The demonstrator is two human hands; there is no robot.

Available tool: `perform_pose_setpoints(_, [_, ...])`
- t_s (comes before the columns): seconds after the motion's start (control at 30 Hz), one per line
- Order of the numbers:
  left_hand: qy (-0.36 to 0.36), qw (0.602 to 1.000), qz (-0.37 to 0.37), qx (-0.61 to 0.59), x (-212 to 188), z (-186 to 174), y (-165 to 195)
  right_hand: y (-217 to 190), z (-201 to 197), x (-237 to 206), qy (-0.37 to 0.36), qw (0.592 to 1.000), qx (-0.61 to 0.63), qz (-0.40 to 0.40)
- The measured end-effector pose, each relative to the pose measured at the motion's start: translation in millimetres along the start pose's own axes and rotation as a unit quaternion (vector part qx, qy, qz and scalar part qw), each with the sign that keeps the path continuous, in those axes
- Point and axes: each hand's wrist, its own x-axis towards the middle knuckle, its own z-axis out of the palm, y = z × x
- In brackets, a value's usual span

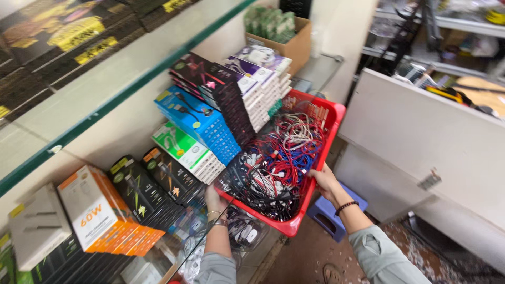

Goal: The person sits at a shop counter and bundles phone cases with rubber bands, stacking the banded cases into red plastic baskets. They consolidate the filled baskets, carry one basket across the shop, and then begin coiling loose charging cables in a large basket.

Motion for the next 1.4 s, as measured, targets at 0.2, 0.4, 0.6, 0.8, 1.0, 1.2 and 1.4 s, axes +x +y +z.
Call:
perform_pose_setpoints(0.2, [-0.078,0.997,-0.008,0.003,-73,-9,-17,16,-47,-70,0.072,0.997,0.015,-0.033])
perform_pose_setpoints(0.4, [-0.138,0.984,-0.089,0.075,-134,-14,-49,44,-118,-156,0.142,0.987,0.022,-0.073])
perform_pose_setpoints(0.6, [-0.152,0.942,-0.300,0.008,-177,13,-65,63,-196,-256,0.206,0.971,0.054,-0.105])
perform_pose_setpoints(0.8, [-0.347,0.817,-0.404,0.224,-246,63,-117,102,-280,-381,0.312,0.946,0.039,-0.084])
perform_pose_setpoints(1.0, [-0.499,0.565,-0.238,0.613,-340,147,-210,141,-346,-513,0.415,0.903,0.069,-0.086])
perform_pose_setpoints(1.2, [-0.618,0.391,-0.009,0.682,-468,190,-295,169,-393,-627,0.525,0.843,0.083,-0.077])
perform_pose_setpoints(1.4, [-0.739,0.330,0.002,0.587,-562,221,-372,199,-428,-703,0.613,0.769,0.134,-0.123])
